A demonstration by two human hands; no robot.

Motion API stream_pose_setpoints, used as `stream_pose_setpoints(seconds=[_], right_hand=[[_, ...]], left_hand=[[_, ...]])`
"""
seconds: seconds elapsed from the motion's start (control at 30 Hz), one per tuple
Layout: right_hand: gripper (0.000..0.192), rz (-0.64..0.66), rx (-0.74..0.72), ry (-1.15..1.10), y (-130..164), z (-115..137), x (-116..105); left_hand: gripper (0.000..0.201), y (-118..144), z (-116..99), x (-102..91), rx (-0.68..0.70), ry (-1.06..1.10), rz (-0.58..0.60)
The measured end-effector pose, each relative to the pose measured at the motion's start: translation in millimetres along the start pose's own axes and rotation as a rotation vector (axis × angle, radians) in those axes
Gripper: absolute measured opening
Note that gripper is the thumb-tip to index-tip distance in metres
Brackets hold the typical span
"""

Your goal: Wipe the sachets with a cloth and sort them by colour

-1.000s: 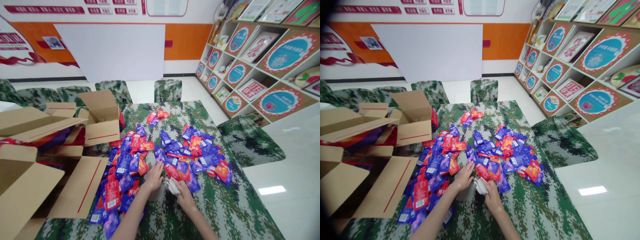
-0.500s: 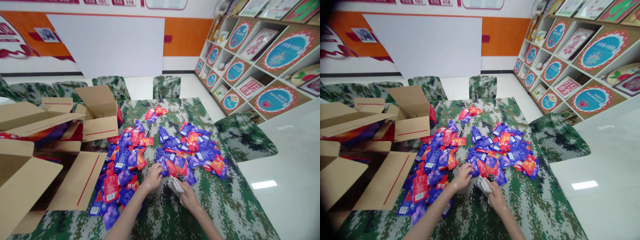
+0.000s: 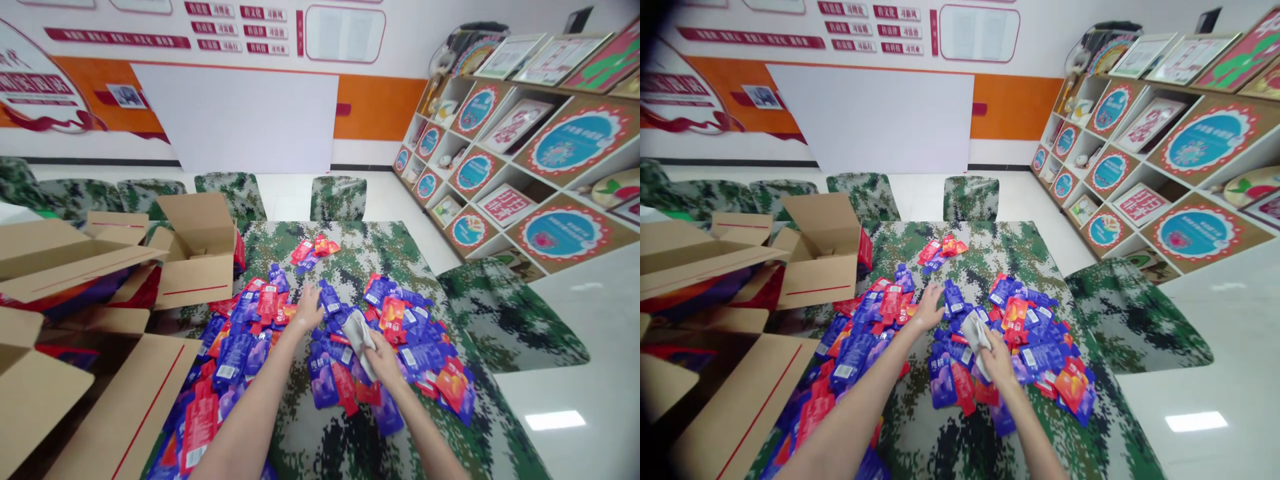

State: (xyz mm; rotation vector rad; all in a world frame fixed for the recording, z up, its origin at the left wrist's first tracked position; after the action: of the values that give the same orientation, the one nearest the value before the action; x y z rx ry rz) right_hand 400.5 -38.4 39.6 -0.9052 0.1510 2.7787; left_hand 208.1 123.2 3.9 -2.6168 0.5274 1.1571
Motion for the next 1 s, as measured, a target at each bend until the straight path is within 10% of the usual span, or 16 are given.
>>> stream_pose_setpoints(seconds=[0.2, 0.5, 0.73, 1.0], right_hand=[[0.067, -0.013, 0.011, 0.095, -152.3, 15.4, 14.7], [0.024, 0.22, -0.111, 0.315, -357.0, 20.1, 77.4], [0.031, 0.314, -0.167, 0.429, -408.3, 4.4, 112.6], [0.044, 0.414, -0.223, 0.393, -392.6, -5.0, 105.1]], left_hand=[[0.077, -85.2, 46.7, -16.2, -0.13, -0.049, -0.063], [0.1, -187.5, 108.7, -7.4, -0.326, -0.136, -0.031], [0.096, -201.5, 125.2, 17.7, -0.194, -0.223, 0.093], [0.089, -180.4, 104.8, 23.2, -0.089, -0.097, 0.132]])
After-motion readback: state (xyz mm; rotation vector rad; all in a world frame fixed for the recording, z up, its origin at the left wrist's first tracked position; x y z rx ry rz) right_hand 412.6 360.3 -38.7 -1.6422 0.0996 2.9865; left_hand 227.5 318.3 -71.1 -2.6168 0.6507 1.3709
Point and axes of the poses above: each hand's wrist, its own y-axis away from the middle knuckle, its own x-axis out of the palm, z = x × y, the point moved 1 cm from there along -y, towards the middle knuckle, and after that the axes turned 3 degrees about -z, right-handed, at the moved point
